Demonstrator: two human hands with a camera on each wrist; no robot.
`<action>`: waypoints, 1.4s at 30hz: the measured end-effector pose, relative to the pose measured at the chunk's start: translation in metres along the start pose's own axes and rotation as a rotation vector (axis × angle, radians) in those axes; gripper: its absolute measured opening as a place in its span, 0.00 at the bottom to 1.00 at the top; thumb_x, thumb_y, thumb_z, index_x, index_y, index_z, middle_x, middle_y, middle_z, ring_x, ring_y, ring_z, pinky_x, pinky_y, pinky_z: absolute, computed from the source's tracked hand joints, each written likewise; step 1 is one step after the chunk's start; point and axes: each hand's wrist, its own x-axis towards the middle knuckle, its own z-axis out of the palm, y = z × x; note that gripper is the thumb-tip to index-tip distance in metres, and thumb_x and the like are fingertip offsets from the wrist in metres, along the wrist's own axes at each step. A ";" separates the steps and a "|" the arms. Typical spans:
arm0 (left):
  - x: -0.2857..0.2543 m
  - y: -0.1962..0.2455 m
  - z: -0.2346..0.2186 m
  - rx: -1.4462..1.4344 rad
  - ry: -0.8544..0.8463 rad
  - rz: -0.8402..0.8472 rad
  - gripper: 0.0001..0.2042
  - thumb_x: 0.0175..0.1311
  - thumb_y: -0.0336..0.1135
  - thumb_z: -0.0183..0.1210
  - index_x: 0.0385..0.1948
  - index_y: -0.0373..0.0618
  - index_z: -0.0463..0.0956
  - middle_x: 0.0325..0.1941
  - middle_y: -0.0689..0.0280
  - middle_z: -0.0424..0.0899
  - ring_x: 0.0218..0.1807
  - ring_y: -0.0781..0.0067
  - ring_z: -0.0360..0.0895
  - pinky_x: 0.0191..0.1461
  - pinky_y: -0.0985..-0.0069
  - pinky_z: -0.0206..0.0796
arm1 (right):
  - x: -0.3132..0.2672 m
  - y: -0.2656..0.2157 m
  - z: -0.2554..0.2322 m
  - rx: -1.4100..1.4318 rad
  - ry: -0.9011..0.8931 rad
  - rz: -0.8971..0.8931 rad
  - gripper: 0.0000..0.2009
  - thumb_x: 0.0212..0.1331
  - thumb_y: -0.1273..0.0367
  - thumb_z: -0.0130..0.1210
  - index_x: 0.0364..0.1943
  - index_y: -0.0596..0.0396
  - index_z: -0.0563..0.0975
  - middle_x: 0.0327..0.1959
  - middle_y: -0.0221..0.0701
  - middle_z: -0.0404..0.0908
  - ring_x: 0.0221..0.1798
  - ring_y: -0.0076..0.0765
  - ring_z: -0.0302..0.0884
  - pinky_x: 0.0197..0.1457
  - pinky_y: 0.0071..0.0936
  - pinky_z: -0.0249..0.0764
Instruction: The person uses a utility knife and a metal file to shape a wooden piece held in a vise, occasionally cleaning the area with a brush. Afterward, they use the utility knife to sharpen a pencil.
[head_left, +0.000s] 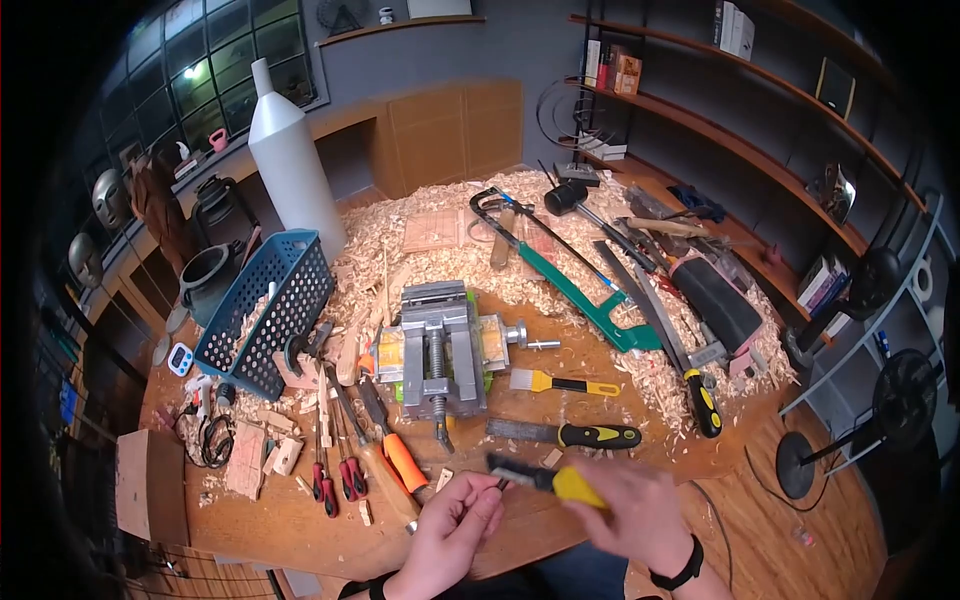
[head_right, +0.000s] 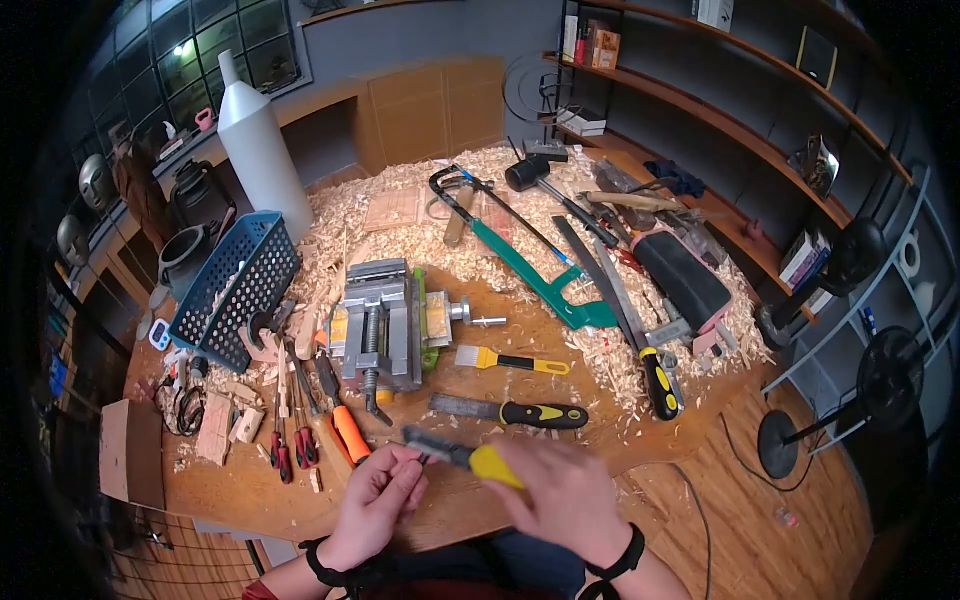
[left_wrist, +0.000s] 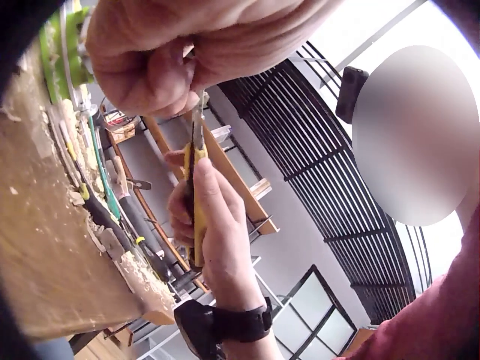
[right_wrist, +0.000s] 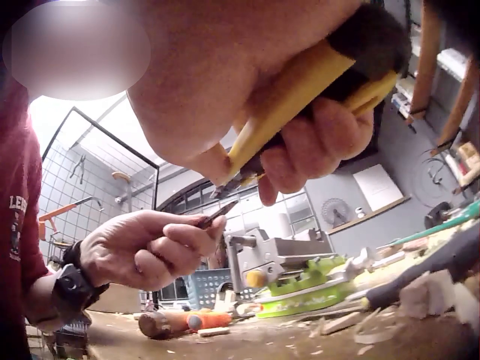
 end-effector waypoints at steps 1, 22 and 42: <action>0.000 0.001 0.001 0.003 -0.004 -0.002 0.10 0.81 0.32 0.48 0.56 0.42 0.74 0.26 0.76 0.71 0.24 0.88 0.60 0.27 0.86 0.50 | -0.001 -0.006 -0.002 0.014 -0.047 -0.027 0.21 0.56 0.62 0.68 0.53 0.54 0.80 0.39 0.39 0.87 0.38 0.46 0.87 0.40 0.36 0.83; -0.006 -0.001 0.000 -0.030 -0.022 0.021 0.09 0.81 0.34 0.49 0.53 0.42 0.74 0.27 0.74 0.71 0.24 0.87 0.57 0.27 0.85 0.48 | 0.015 0.016 -0.007 -0.038 0.103 0.086 0.20 0.57 0.64 0.68 0.52 0.55 0.81 0.39 0.41 0.87 0.38 0.47 0.87 0.39 0.39 0.82; -0.014 -0.015 -0.004 0.051 0.006 0.132 0.14 0.80 0.31 0.51 0.62 0.40 0.72 0.28 0.75 0.72 0.27 0.88 0.63 0.29 0.85 0.53 | 0.006 -0.018 -0.012 -0.046 -0.089 0.019 0.21 0.57 0.61 0.67 0.54 0.54 0.79 0.37 0.37 0.84 0.37 0.43 0.85 0.36 0.35 0.80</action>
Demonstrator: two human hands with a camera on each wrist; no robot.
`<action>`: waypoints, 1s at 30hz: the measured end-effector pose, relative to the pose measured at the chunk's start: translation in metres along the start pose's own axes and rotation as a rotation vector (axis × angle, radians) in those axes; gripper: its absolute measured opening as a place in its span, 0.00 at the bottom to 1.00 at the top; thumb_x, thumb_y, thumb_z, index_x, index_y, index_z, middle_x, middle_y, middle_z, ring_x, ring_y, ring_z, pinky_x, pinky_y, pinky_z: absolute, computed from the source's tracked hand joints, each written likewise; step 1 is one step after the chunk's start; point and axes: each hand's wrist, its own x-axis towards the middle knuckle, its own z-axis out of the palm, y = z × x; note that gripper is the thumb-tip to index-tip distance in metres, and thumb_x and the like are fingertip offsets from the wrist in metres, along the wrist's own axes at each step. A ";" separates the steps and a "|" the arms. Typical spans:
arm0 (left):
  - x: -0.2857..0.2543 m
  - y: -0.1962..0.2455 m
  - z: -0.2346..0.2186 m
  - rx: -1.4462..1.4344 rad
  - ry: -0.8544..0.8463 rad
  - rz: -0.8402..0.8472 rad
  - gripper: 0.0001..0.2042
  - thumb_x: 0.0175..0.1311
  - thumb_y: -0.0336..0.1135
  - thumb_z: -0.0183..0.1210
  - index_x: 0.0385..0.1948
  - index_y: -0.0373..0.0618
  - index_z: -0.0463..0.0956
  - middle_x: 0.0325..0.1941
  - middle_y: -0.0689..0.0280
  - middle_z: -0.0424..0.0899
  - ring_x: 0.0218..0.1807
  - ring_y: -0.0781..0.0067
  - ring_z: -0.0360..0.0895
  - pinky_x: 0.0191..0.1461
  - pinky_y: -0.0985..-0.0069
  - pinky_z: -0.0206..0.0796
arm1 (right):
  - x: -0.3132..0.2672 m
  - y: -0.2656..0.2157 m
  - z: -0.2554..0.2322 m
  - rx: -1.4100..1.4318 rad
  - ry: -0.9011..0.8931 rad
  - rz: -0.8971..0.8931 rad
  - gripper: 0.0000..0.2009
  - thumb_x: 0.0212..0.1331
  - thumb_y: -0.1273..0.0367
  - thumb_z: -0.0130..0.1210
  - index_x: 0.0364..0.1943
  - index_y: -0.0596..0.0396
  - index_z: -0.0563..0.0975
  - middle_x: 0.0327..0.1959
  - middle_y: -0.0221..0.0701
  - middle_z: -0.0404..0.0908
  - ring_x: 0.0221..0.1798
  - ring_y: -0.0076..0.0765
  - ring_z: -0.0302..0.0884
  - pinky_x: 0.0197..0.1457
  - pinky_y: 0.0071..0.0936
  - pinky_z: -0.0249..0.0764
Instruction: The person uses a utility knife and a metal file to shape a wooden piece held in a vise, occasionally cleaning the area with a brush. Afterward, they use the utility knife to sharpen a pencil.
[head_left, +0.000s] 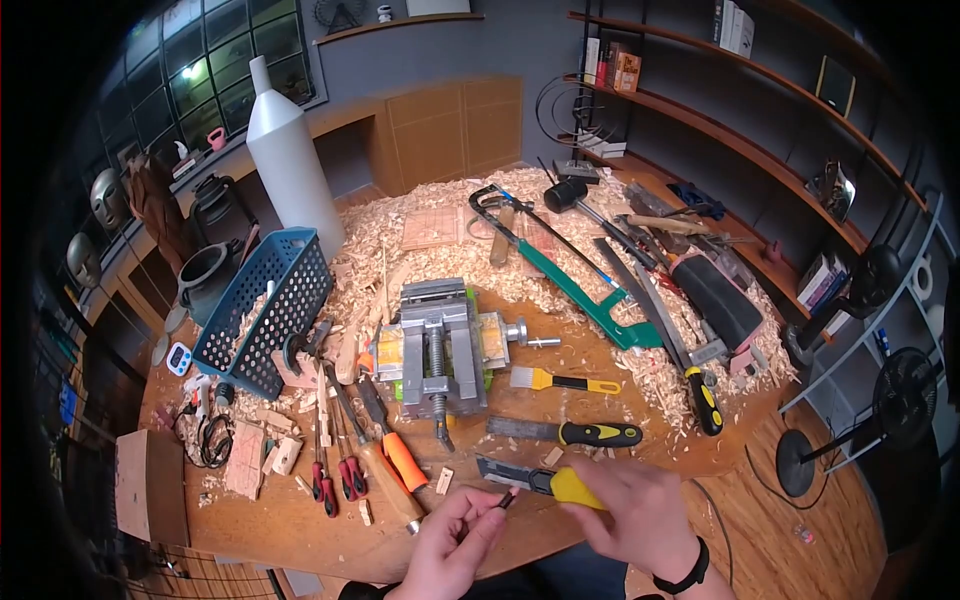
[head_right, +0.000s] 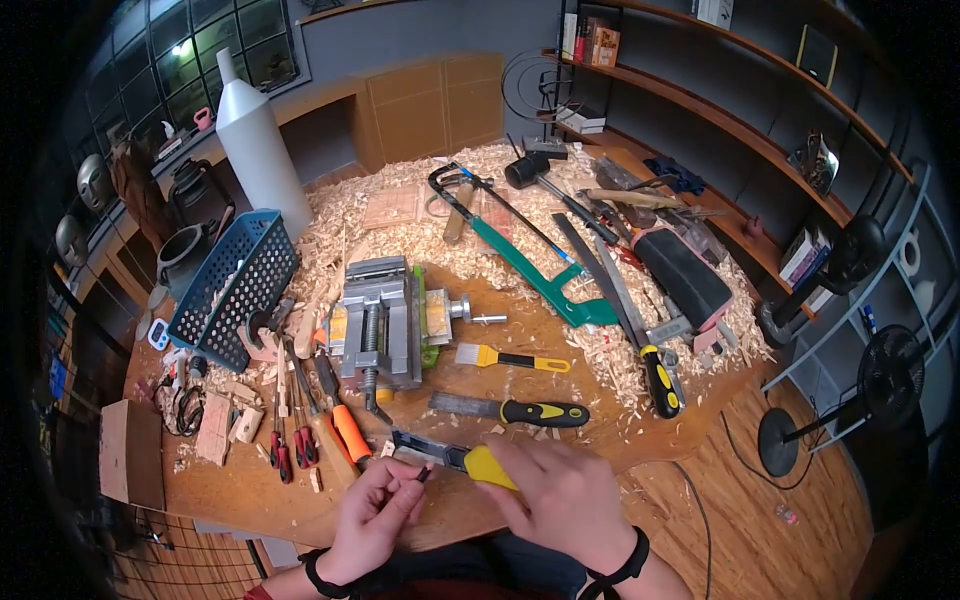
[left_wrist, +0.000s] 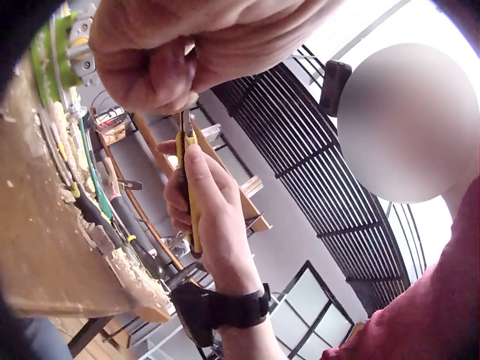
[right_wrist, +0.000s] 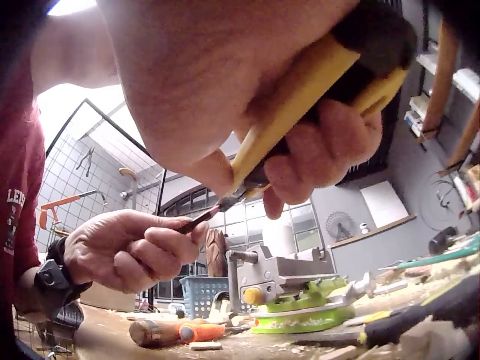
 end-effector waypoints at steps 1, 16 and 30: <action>-0.001 0.000 0.000 0.012 -0.007 0.000 0.14 0.80 0.31 0.51 0.62 0.40 0.72 0.28 0.75 0.73 0.27 0.88 0.63 0.29 0.85 0.53 | 0.000 0.001 -0.001 0.002 0.009 -0.014 0.22 0.57 0.61 0.67 0.54 0.54 0.79 0.37 0.37 0.84 0.37 0.43 0.85 0.36 0.35 0.80; 0.006 0.010 0.006 -0.007 0.011 0.035 0.08 0.80 0.30 0.49 0.54 0.40 0.72 0.28 0.75 0.72 0.28 0.87 0.63 0.31 0.85 0.54 | 0.001 0.005 0.004 0.038 0.015 -0.045 0.19 0.58 0.62 0.66 0.51 0.55 0.81 0.34 0.36 0.85 0.34 0.44 0.85 0.35 0.35 0.80; 0.007 0.018 0.003 -0.031 -0.001 -0.088 0.11 0.80 0.31 0.50 0.58 0.42 0.72 0.27 0.74 0.71 0.25 0.88 0.60 0.28 0.86 0.51 | -0.005 -0.002 0.006 0.052 -0.008 -0.052 0.23 0.56 0.62 0.67 0.56 0.53 0.78 0.40 0.36 0.85 0.37 0.43 0.85 0.38 0.36 0.81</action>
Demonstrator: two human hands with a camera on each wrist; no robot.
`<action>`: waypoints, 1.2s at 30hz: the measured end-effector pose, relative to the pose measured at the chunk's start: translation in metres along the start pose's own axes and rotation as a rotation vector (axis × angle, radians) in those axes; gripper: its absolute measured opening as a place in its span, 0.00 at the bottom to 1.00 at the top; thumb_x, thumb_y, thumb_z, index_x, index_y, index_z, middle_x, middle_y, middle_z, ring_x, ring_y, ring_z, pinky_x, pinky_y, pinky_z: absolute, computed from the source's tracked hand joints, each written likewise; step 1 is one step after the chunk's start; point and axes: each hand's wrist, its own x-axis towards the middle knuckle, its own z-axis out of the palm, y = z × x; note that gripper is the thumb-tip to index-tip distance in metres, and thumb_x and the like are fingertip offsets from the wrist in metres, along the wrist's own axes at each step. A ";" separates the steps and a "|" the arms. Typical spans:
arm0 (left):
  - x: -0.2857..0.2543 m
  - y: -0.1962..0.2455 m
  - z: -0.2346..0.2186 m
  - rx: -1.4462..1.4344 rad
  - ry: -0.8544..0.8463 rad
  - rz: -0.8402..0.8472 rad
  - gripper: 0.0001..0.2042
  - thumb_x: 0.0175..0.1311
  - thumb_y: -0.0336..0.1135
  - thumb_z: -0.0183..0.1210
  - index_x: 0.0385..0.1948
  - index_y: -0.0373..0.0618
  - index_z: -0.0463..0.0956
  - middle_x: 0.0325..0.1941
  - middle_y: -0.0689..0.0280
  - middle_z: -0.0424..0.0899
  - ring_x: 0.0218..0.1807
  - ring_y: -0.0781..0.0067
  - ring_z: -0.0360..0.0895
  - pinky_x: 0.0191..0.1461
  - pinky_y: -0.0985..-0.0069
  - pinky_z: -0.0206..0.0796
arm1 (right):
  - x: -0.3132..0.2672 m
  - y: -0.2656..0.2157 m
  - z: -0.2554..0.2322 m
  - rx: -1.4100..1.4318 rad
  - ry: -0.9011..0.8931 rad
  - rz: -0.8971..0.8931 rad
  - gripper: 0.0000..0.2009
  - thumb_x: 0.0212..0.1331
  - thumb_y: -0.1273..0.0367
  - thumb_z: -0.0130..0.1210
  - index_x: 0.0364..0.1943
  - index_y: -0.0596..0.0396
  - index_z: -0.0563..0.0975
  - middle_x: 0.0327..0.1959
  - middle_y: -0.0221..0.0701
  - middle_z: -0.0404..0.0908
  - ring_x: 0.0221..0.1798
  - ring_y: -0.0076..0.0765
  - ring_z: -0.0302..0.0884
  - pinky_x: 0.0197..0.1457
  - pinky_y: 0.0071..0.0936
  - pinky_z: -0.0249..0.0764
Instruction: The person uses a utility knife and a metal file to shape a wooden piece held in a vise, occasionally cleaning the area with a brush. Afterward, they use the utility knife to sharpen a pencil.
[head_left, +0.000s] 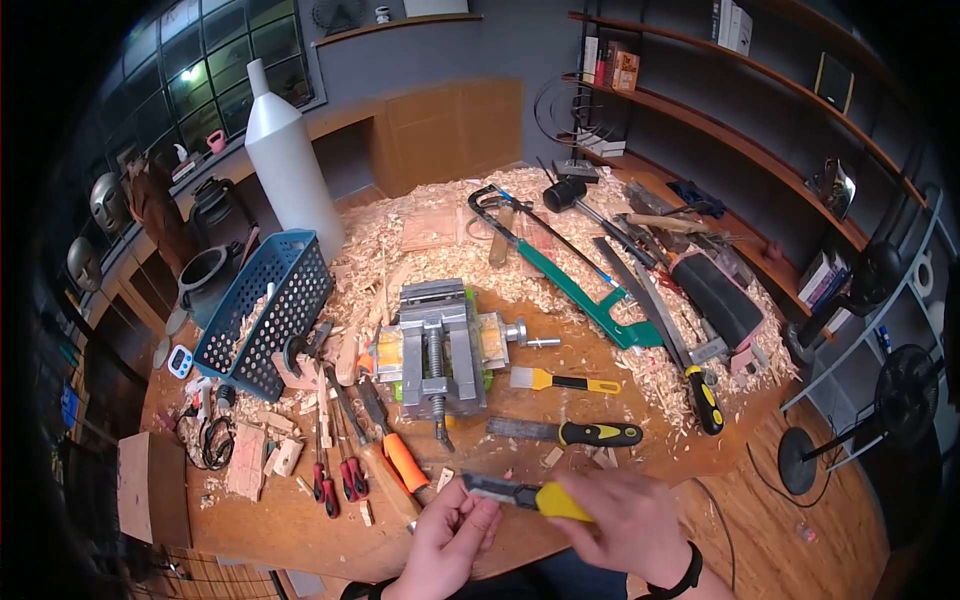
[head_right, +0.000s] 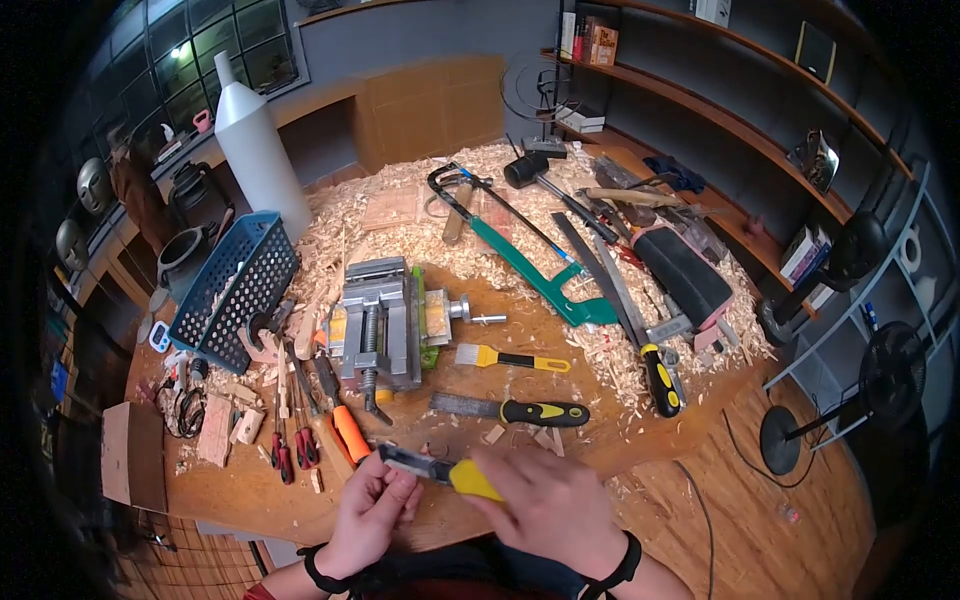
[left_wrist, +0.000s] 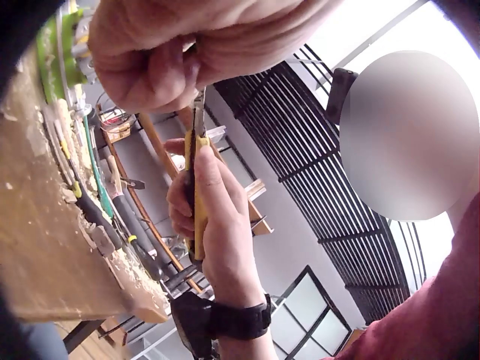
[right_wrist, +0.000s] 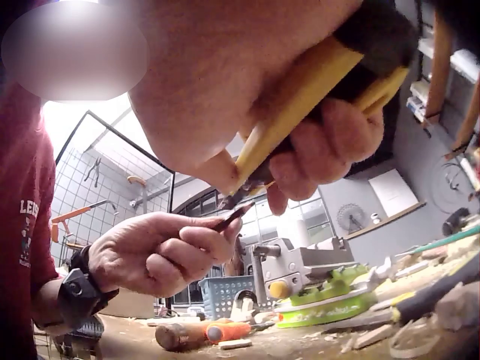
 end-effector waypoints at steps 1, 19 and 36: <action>0.000 -0.002 0.000 0.000 -0.006 -0.002 0.11 0.80 0.31 0.50 0.58 0.42 0.72 0.27 0.74 0.71 0.25 0.88 0.60 0.28 0.86 0.51 | -0.001 0.000 0.000 -0.003 0.001 0.005 0.23 0.56 0.62 0.67 0.56 0.53 0.78 0.40 0.36 0.85 0.37 0.43 0.85 0.38 0.36 0.81; -0.002 0.002 -0.001 -0.112 -0.021 -0.099 0.12 0.82 0.38 0.47 0.55 0.41 0.72 0.25 0.72 0.70 0.22 0.85 0.58 0.26 0.84 0.50 | 0.010 0.019 -0.008 -0.035 0.172 0.058 0.18 0.58 0.63 0.67 0.49 0.56 0.81 0.38 0.40 0.87 0.37 0.47 0.87 0.40 0.36 0.83; -0.006 -0.003 -0.005 -0.173 -0.069 -0.165 0.12 0.83 0.41 0.44 0.45 0.42 0.71 0.24 0.72 0.65 0.23 0.83 0.56 0.24 0.83 0.48 | 0.003 -0.004 -0.005 -0.023 -0.050 -0.006 0.22 0.57 0.61 0.66 0.55 0.52 0.79 0.39 0.34 0.85 0.37 0.42 0.84 0.37 0.34 0.80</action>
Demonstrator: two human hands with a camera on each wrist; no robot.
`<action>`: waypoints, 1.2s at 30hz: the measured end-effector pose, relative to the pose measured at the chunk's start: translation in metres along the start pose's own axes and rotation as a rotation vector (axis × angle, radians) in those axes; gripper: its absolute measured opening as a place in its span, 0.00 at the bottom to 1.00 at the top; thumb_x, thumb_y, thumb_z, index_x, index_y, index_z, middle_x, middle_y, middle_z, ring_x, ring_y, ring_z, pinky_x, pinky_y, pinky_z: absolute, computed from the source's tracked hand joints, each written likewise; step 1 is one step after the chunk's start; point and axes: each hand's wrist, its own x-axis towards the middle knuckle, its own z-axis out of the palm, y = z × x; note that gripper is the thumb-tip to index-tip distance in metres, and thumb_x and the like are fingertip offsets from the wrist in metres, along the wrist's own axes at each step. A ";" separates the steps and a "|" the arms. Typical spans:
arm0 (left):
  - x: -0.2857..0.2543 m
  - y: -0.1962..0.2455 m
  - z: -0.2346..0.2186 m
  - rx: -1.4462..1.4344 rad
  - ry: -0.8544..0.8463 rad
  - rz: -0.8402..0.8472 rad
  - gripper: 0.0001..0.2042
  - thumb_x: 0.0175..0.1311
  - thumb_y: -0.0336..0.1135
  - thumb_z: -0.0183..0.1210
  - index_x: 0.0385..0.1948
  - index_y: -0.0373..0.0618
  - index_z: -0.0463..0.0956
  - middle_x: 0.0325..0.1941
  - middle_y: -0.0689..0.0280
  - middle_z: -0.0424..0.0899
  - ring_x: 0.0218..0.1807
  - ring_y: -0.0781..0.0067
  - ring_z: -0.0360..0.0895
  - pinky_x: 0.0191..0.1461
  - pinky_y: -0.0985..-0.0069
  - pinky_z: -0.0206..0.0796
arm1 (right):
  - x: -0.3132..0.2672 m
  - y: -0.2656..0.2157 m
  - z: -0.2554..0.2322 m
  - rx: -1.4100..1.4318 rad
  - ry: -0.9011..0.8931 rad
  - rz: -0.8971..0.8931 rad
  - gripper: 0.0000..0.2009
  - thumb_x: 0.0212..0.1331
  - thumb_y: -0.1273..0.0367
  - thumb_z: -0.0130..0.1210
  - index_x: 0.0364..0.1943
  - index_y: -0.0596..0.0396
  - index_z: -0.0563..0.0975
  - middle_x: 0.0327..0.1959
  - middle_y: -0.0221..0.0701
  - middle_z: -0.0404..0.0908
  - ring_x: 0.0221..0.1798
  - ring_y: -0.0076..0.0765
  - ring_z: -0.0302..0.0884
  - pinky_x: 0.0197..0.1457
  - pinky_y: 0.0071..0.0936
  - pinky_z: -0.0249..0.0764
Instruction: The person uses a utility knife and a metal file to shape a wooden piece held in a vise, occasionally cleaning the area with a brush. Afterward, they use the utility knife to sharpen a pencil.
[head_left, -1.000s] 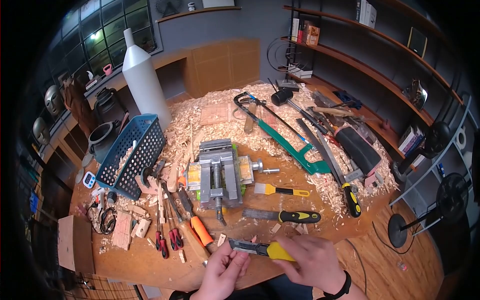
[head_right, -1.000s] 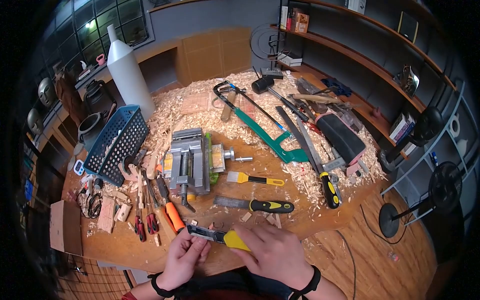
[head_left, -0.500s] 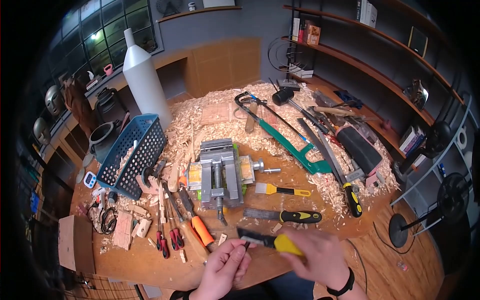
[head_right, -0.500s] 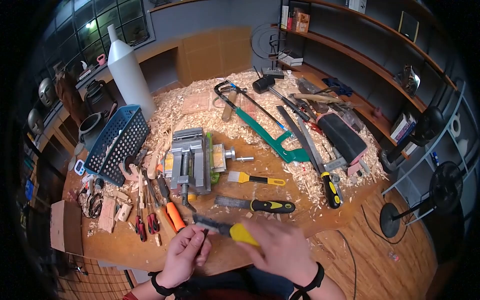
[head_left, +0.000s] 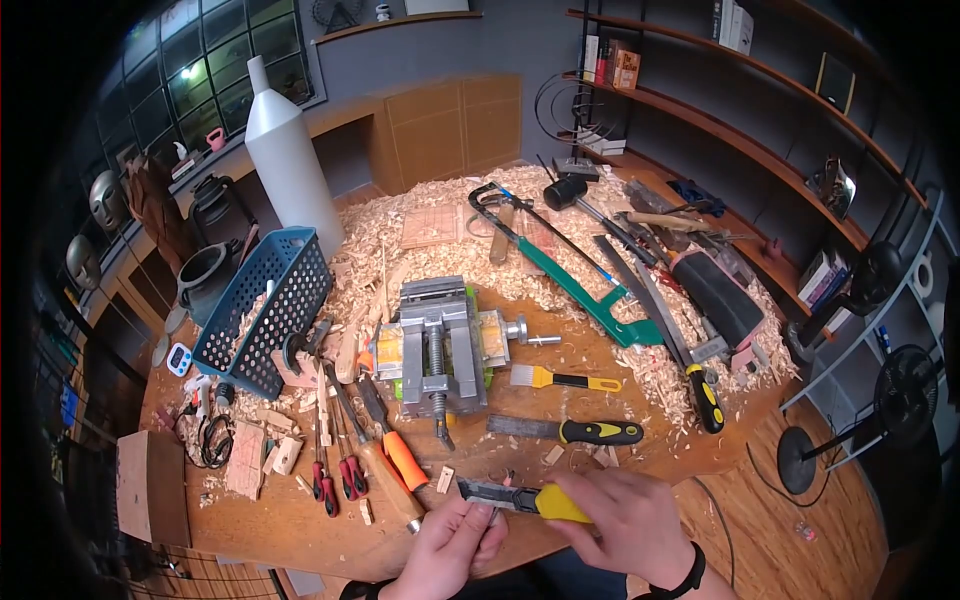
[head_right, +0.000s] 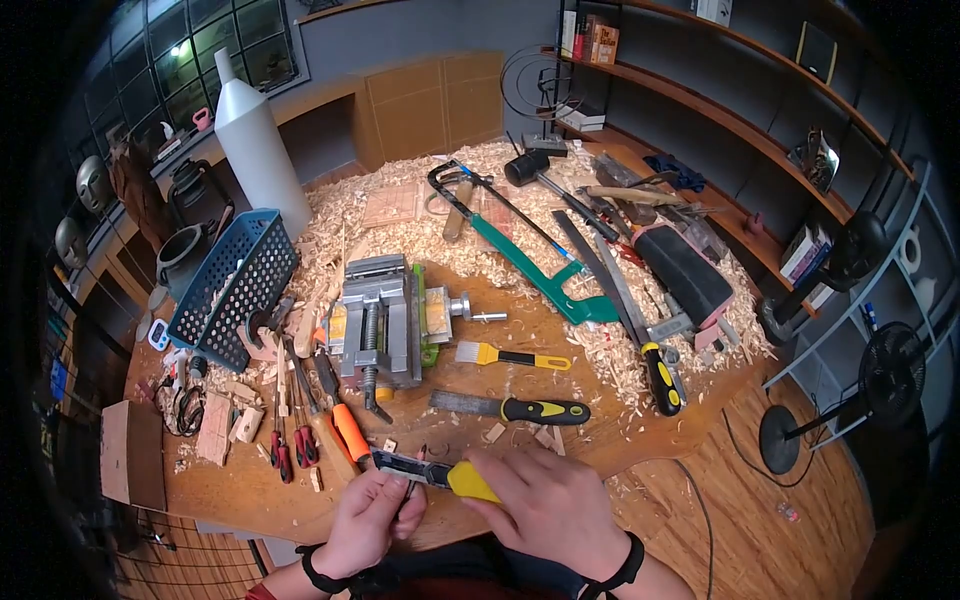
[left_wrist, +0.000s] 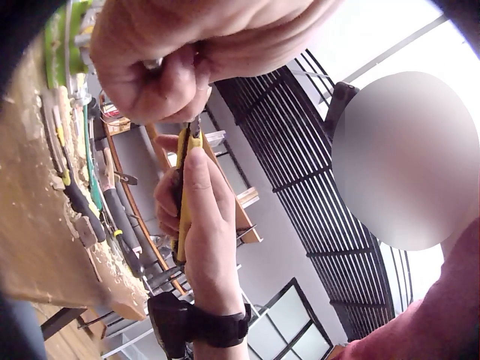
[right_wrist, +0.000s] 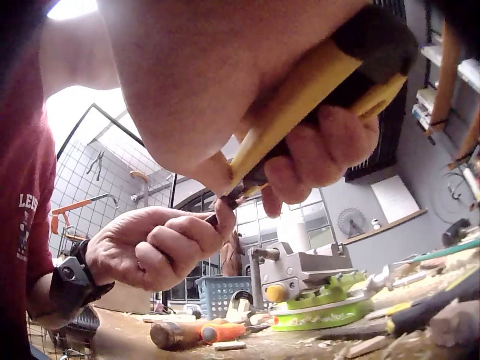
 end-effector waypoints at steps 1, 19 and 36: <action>-0.001 0.000 0.000 0.000 0.000 0.001 0.12 0.83 0.41 0.44 0.45 0.42 0.71 0.24 0.72 0.65 0.23 0.83 0.56 0.24 0.83 0.48 | 0.000 -0.001 -0.001 0.002 -0.002 0.000 0.21 0.57 0.61 0.67 0.54 0.52 0.80 0.39 0.34 0.85 0.37 0.41 0.84 0.37 0.33 0.80; 0.000 -0.001 0.001 -0.057 -0.059 -0.005 0.15 0.83 0.43 0.45 0.43 0.40 0.72 0.24 0.74 0.62 0.22 0.83 0.54 0.25 0.81 0.45 | -0.001 0.000 -0.003 0.006 -0.023 -0.006 0.23 0.58 0.60 0.67 0.56 0.52 0.79 0.37 0.35 0.85 0.37 0.43 0.85 0.37 0.33 0.81; -0.002 0.004 0.001 -0.075 -0.098 -0.081 0.18 0.83 0.48 0.44 0.34 0.44 0.66 0.25 0.72 0.59 0.24 0.81 0.53 0.26 0.81 0.43 | -0.003 0.002 0.003 0.017 0.004 -0.037 0.22 0.58 0.60 0.66 0.55 0.52 0.79 0.40 0.34 0.85 0.35 0.40 0.83 0.36 0.32 0.79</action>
